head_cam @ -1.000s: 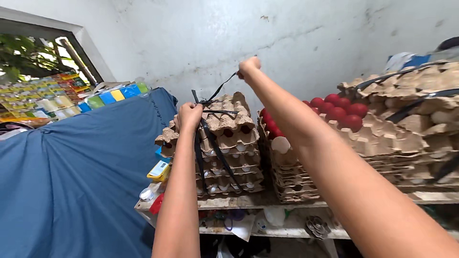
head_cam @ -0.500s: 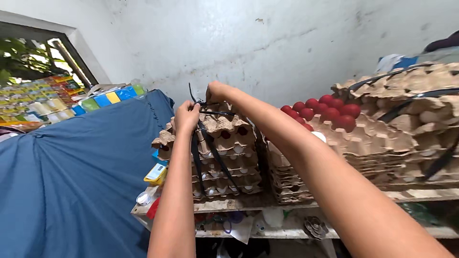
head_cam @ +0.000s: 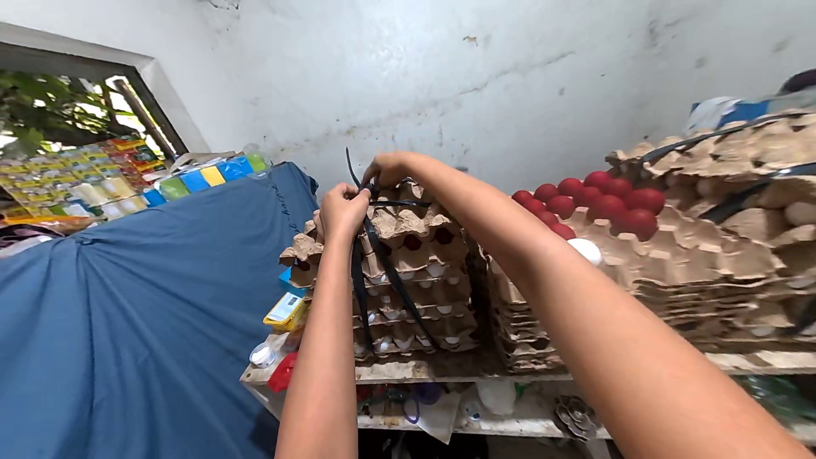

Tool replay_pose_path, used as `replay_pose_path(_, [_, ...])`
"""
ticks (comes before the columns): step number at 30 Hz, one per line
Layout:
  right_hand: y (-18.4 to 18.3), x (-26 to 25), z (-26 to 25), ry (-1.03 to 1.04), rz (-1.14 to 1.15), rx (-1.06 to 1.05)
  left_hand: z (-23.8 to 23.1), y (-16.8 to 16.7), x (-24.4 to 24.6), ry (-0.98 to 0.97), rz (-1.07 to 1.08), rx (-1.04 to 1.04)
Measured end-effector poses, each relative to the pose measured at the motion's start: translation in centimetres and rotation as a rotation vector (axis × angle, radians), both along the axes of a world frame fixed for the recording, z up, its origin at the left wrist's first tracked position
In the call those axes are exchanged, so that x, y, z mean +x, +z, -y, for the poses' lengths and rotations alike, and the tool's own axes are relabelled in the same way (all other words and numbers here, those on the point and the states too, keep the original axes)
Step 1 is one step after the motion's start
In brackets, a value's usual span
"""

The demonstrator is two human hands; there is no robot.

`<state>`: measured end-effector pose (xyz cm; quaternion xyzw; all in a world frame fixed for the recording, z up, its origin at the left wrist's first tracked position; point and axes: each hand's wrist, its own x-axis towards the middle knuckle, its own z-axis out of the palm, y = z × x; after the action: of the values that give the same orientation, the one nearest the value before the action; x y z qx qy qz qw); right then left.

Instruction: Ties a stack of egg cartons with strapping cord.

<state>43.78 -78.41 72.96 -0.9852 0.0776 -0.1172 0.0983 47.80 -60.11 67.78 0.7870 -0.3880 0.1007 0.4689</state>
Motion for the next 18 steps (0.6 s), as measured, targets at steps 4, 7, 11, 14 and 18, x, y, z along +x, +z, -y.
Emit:
replay_pose_path(4, [0.4,-0.3,-0.3,0.085,0.038,-0.061,-0.2,0.3,-1.1,0.073,-0.131,-0.065])
replay_pose_path(7, [1.5,-0.8,-0.4,0.136,0.218,-0.185,-0.1,0.5,-1.0,0.092,-0.187,-0.095])
replay_pose_path(11, [4.5,-3.6,-4.1,-0.041,0.584,-0.425,0.1,0.3,-0.6,0.101,-0.179,-0.099])
replay_pose_path(14, [7.5,-6.5,-7.0,-0.036,1.026,-0.333,0.1,0.2,-0.5,0.097,-0.151,-0.097])
replay_pose_path(18, [9.5,-12.1,-9.3,-0.03,0.874,-0.395,-0.2,0.2,-0.7,0.08,-0.115,-0.051])
